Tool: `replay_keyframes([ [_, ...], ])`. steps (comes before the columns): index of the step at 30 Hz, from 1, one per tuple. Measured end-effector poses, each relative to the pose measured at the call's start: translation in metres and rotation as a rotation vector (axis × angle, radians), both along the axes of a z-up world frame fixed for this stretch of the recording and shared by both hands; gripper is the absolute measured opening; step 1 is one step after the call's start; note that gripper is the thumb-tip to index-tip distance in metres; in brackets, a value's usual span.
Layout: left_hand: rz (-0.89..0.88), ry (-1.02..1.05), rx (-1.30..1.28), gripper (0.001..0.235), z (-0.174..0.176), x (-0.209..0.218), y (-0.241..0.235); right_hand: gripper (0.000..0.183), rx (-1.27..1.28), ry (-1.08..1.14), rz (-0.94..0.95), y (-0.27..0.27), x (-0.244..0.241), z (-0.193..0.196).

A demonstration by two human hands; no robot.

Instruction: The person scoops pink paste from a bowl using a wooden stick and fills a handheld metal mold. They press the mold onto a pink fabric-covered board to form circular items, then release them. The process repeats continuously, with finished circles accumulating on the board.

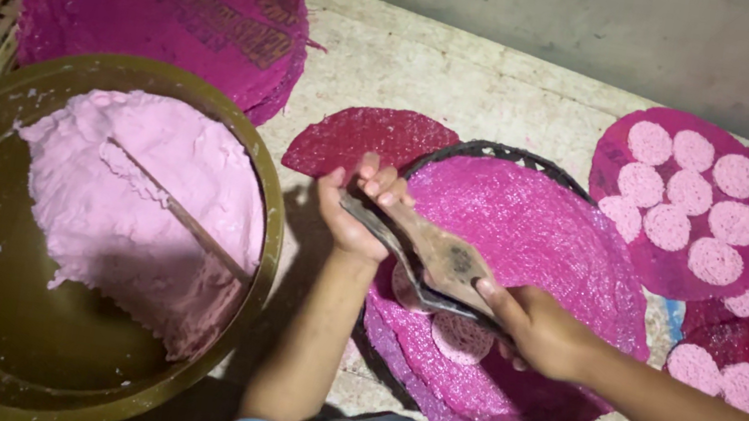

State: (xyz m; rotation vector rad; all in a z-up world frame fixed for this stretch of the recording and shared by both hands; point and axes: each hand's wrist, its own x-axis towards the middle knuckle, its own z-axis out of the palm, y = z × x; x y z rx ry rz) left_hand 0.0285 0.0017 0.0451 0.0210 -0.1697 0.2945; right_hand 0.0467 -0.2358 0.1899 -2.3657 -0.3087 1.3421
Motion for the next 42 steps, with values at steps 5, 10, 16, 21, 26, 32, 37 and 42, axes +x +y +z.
replay_keyframes([
  [5, 0.018, 0.064, -0.012, 0.033, 0.001, 0.016, -0.014, 0.076, -0.088, -0.121, 0.091, -0.007, 0.012, 0.003],
  [10, 0.002, 0.075, 0.058, 0.036, 0.004, 0.025, 0.004, 0.075, 0.098, -0.214, 0.055, -0.004, 0.011, -0.005],
  [16, 0.004, 0.09, 0.005, 0.033, 0.014, 0.017, -0.001, 0.067, -0.048, -0.263, 0.106, -0.002, 0.011, -0.01],
  [21, 0.015, 0.077, 0.237, 0.042, 0.052, 0.01, 0.024, 0.066, 0.309, -0.343, 0.006, -0.002, 0.0, -0.031],
  [26, -0.238, 0.826, 1.322, 0.037, 0.079, -0.032, 0.018, 0.073, 0.573, -0.249, -0.181, -0.046, -0.026, -0.048],
  [32, 0.059, 0.238, 2.14, 0.113, 0.037, -0.078, -0.025, 0.082, 1.088, -0.358, -0.389, -0.098, -0.066, -0.07],
  [37, -0.108, 0.29, 2.4, 0.115, 0.021, -0.071, -0.023, 0.087, 1.132, -0.353, -0.651, -0.129, -0.092, -0.091],
  [42, -0.32, 0.417, 2.201, 0.122, 0.024, -0.048, -0.01, 0.089, 1.168, -0.406, -0.771, -0.164, -0.107, -0.096],
])
